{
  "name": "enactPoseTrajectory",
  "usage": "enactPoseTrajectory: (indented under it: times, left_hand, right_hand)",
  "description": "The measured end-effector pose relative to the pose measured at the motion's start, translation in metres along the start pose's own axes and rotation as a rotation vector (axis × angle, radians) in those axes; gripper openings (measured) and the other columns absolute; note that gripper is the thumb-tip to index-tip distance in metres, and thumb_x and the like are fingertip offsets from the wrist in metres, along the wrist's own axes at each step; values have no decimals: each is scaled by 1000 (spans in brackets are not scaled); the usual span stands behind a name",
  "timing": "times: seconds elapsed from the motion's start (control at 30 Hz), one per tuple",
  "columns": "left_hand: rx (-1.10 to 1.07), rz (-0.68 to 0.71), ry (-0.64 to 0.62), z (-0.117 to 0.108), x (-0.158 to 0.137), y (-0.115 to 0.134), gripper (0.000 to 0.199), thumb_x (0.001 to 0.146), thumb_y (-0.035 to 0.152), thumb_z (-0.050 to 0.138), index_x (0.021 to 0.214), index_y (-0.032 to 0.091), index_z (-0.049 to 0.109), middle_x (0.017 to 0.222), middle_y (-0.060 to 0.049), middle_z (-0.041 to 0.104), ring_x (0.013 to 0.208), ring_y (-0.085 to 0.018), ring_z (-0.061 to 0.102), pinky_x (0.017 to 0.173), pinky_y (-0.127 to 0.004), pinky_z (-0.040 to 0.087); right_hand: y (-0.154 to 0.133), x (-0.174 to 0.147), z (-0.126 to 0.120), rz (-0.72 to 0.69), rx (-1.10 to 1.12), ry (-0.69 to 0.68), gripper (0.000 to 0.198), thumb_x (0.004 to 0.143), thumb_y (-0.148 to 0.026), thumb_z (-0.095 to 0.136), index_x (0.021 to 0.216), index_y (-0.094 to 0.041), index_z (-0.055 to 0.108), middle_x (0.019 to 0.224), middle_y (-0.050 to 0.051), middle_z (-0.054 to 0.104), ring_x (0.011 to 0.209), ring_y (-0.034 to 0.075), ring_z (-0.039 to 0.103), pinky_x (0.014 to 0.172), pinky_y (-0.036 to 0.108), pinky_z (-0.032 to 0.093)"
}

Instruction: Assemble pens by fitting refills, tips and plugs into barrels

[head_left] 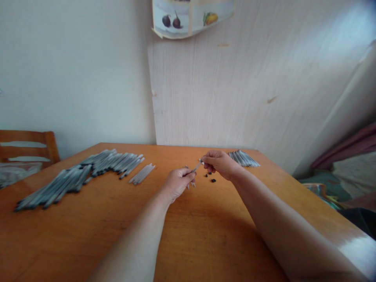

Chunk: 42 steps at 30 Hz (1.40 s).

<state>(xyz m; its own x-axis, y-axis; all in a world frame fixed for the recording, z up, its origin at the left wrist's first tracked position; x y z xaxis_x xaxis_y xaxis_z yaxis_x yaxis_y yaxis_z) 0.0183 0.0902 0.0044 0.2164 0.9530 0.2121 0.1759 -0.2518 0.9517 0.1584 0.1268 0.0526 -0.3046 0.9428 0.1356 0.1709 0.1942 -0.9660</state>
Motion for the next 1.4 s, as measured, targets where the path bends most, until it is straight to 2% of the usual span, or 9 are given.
enactPoseTrajectory:
  times: [0.4, 0.6, 0.73, 0.8, 0.9, 1.0, 1.13, 1.27, 1.4]
  left_hand:
    - [116, 27, 37, -4, 5, -5, 29, 79, 43, 61, 83, 16, 72, 74, -5, 69, 66, -16, 57, 63, -27, 39]
    - [133, -16, 29, -2, 3, -4, 28, 79, 43, 61, 79, 16, 71, 75, -6, 70, 70, -17, 59, 66, -28, 39]
    - [72, -28, 72, -7, 2, -4, 29, 79, 43, 61, 83, 16, 71, 79, -6, 71, 74, -18, 59, 70, -28, 40]
    - [59, -35, 100, -11, 2, -4, 29, 79, 44, 61, 79, 16, 70, 77, -6, 70, 73, -17, 58, 69, -28, 40]
    - [45, -73, 141, -18, 2, -7, 32, 78, 47, 61, 77, 16, 70, 76, -6, 70, 68, -16, 55, 63, -27, 38]
    - [34, -97, 164, -21, 1, -9, 34, 77, 49, 62, 82, 16, 71, 77, -6, 70, 65, -15, 53, 60, -26, 36]
    - [26, -97, 187, -23, 0, -8, 36, 76, 51, 62, 80, 16, 71, 75, -6, 70, 62, -14, 51, 59, -25, 35]
    - [2, -90, 195, -23, 0, -6, 36, 75, 51, 63, 78, 16, 71, 75, -6, 70, 62, -14, 51, 59, -25, 35]
    - [0, -87, 203, -23, -1, -5, 35, 76, 49, 63, 77, 15, 70, 75, -7, 70, 65, -15, 54, 62, -25, 36]
  right_hand:
    - [3, 0, 0, 34, -52, 32, 15, 81, -28, 63, 72, -19, 55, 57, 0, 60, 47, 8, 50, 41, 19, 35]
    - [3, 2, 2, 26, -57, -21, 18, 83, -32, 60, 73, -17, 58, 63, 3, 63, 48, 8, 53, 42, 19, 36]
    - [5, 8, -21, -2, -83, 82, 18, 85, -33, 58, 79, -16, 61, 64, 3, 63, 46, 8, 51, 42, 19, 36]
    - [12, 12, -41, -2, -177, 189, 15, 84, -30, 57, 81, -17, 62, 63, 2, 63, 47, 8, 50, 42, 19, 35]
    - [28, 16, -67, 12, -449, 305, 15, 81, -22, 54, 88, -17, 67, 73, 3, 67, 57, 11, 57, 50, 20, 40]
    - [42, 21, -70, -37, -743, 260, 25, 80, -17, 51, 95, -17, 71, 91, 6, 72, 77, 15, 64, 66, 23, 46]
    - [62, 24, -64, -20, -973, 158, 32, 82, -17, 49, 104, -21, 72, 105, 7, 71, 97, 19, 63, 82, 25, 44]
    - [75, 23, -61, 54, -1062, 97, 38, 84, -20, 48, 114, -27, 70, 115, 7, 68, 103, 20, 61, 86, 25, 43]
    - [80, 21, -61, 92, -1111, 93, 39, 83, -21, 49, 117, -29, 69, 115, 8, 66, 102, 22, 61, 84, 26, 42]
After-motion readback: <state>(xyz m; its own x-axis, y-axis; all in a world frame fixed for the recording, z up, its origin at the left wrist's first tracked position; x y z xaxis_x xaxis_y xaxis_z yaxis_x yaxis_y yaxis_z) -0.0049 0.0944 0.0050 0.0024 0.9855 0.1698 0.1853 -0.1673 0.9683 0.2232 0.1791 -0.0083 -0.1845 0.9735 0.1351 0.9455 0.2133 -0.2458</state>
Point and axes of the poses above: each hand's wrist, its own x-axis towards the middle knuckle, its own z-axis out of the palm, y = z × x, the point moved 10 cm from there along x, towards the middle knuckle
